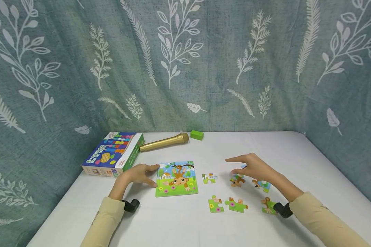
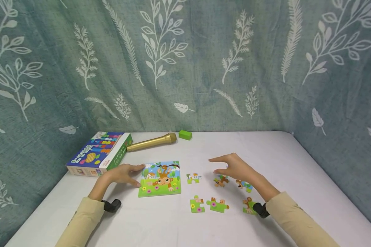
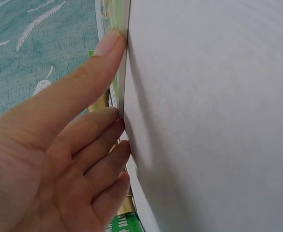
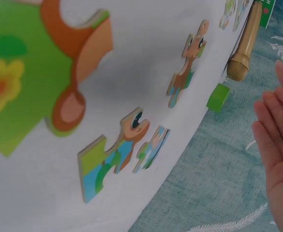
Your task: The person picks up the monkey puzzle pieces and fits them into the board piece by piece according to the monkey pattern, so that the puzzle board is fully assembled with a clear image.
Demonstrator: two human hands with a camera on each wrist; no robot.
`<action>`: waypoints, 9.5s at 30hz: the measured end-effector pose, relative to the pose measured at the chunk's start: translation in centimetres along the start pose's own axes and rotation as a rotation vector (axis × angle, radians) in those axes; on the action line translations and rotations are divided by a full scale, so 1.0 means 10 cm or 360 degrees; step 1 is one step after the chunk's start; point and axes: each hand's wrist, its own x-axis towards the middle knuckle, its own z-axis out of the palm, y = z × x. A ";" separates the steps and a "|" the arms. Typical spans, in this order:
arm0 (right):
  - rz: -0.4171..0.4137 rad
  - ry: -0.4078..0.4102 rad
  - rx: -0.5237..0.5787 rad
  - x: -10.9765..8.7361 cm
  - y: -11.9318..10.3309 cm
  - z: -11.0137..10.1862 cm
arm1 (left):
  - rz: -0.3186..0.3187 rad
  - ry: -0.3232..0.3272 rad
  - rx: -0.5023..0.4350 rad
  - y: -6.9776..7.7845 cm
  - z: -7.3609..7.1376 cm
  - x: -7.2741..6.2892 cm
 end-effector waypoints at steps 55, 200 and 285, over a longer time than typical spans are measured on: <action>0.0370 -0.0196 -0.0150 -0.32 0.89 -0.18 | -0.0028 -0.0025 0.0021 -0.03 -0.02 0.05; 0.0266 -0.0323 -0.0159 1.41 -0.52 0.98 | 0.0015 -0.0006 0.0017 0.00 -0.06 0.04; -0.0239 -0.0138 -0.0049 0.68 -0.38 0.61 | 0.0002 0.0008 -0.0010 -0.02 -0.01 0.04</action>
